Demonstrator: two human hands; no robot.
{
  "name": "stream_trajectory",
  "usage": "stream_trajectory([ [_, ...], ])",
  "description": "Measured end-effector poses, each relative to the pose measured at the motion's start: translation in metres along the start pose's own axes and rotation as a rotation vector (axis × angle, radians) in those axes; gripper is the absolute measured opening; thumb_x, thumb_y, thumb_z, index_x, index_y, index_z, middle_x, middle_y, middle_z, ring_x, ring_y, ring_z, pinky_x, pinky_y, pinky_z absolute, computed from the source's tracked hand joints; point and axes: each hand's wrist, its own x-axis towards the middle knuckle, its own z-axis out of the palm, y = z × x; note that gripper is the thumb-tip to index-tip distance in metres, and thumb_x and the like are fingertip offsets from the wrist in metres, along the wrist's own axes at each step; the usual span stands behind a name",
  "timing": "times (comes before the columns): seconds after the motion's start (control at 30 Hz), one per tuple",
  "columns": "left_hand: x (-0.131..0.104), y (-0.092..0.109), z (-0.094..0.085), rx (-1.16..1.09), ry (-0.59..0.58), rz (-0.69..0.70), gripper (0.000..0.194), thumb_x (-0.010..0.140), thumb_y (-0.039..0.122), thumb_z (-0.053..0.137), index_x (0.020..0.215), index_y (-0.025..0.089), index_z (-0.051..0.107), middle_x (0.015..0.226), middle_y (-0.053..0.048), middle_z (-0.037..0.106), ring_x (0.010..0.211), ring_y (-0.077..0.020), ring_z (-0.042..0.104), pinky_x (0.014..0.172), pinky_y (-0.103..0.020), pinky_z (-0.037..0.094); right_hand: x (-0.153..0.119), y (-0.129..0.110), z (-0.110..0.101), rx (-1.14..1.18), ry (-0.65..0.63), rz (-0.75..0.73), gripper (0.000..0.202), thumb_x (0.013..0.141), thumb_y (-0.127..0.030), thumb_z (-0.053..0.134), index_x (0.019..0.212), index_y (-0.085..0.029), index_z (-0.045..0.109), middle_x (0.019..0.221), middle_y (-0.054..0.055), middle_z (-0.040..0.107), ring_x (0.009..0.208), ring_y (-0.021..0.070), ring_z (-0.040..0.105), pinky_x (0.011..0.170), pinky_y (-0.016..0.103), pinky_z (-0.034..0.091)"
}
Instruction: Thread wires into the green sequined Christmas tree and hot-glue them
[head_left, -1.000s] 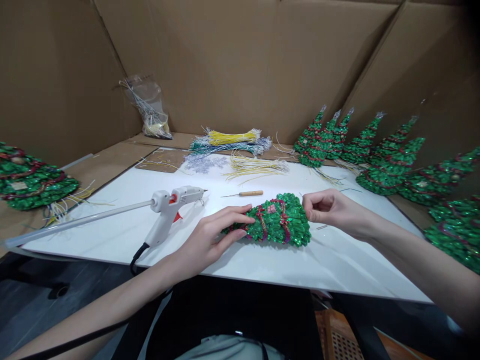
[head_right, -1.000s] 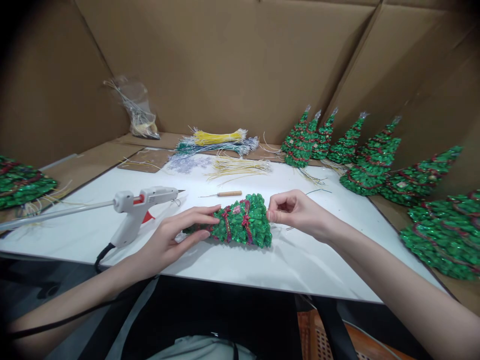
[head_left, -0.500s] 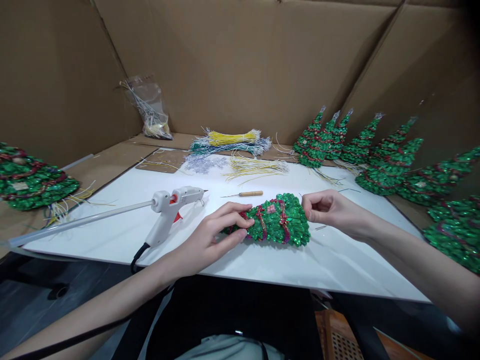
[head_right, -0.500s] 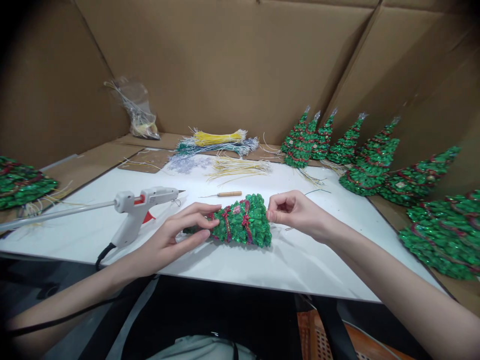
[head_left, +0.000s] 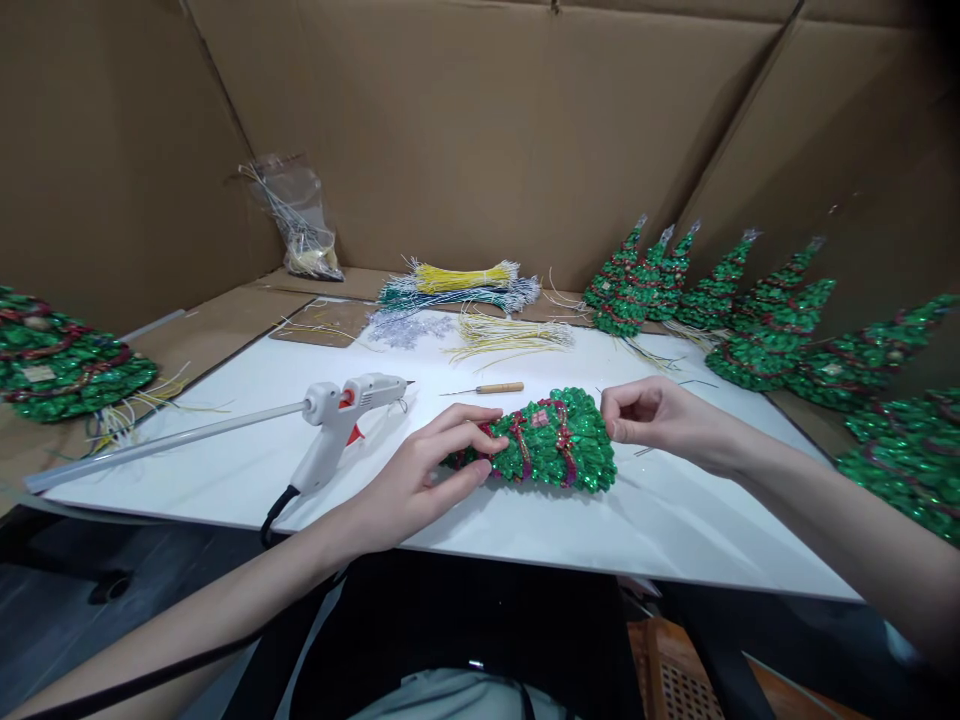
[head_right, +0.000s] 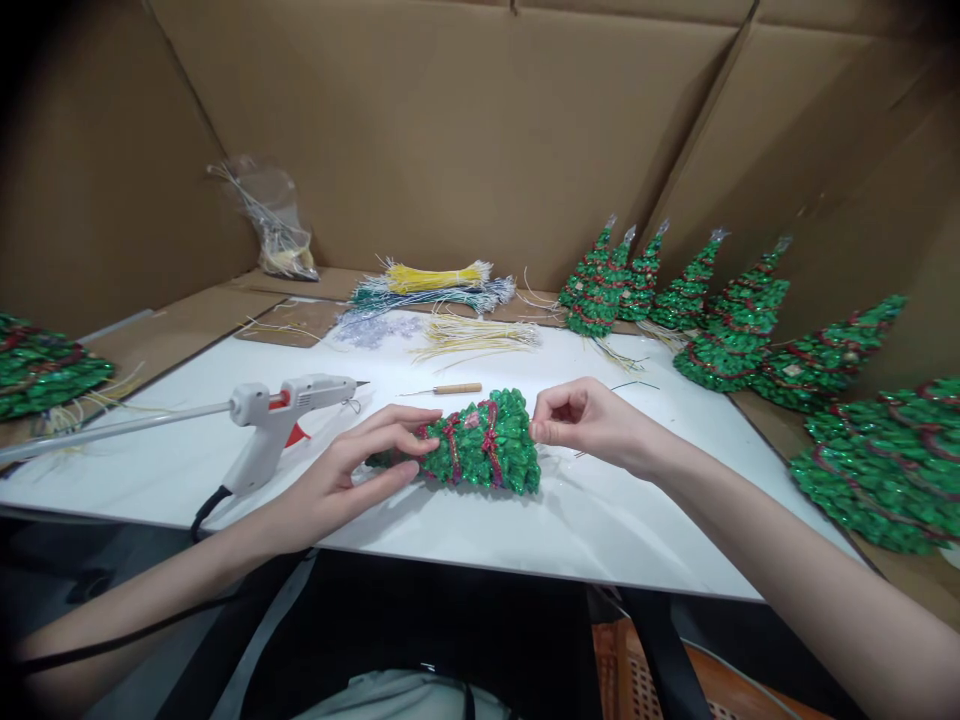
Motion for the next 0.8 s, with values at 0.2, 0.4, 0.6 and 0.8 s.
stream_trajectory([
  [0.2, 0.000, -0.004, -0.001, -0.040, 0.044, -0.001, 0.027, 0.096, 0.026, 0.054, 0.123, 0.025, 0.057, 0.139, -0.007, 0.052, 0.132, -0.0222, 0.047, 0.110, -0.037, 0.037, -0.004, -0.006, -0.003, -0.078, 0.020, 0.009, 0.042, 0.067, -0.054, 0.079, 0.064, -0.016, 0.062, 0.059, -0.002, 0.050, 0.055, 0.0091, 0.039, 0.049, 0.024, 0.026],
  [0.4, -0.003, 0.000, -0.004, -0.079, 0.102, -0.011, 0.031, 0.097, 0.026, 0.053, 0.128, 0.027, 0.053, 0.137, -0.006, 0.053, 0.130, -0.0221, 0.048, 0.109, -0.037, 0.039, -0.010, -0.009, -0.006, -0.283, 0.010, -0.036, 0.040, 0.077, -0.058, 0.069, 0.072, -0.019, 0.068, 0.071, 0.003, 0.062, 0.064, 0.0137, 0.050, 0.056, 0.026, 0.038],
  [0.6, -0.004, 0.001, -0.010, -0.022, 0.107, 0.003, 0.034, 0.096, 0.024, 0.054, 0.130, 0.027, 0.053, 0.138, -0.005, 0.053, 0.130, -0.0212, 0.047, 0.109, -0.035, 0.039, -0.012, -0.012, -0.010, -0.441, 0.027, -0.073, 0.038, 0.084, -0.057, 0.061, 0.080, -0.021, 0.072, 0.080, 0.005, 0.067, 0.076, 0.0175, 0.056, 0.068, 0.029, 0.043],
  [0.8, -0.007, 0.000, -0.011, 0.031, 0.109, 0.031, 0.030, 0.097, 0.022, 0.053, 0.127, 0.026, 0.053, 0.137, -0.005, 0.053, 0.132, -0.0211, 0.046, 0.111, -0.035, 0.036, -0.006, -0.009, -0.022, -0.441, 0.173, -0.058, 0.045, 0.083, -0.062, 0.059, 0.083, -0.020, 0.074, 0.088, 0.008, 0.069, 0.078, 0.0184, 0.057, 0.064, 0.029, 0.042],
])
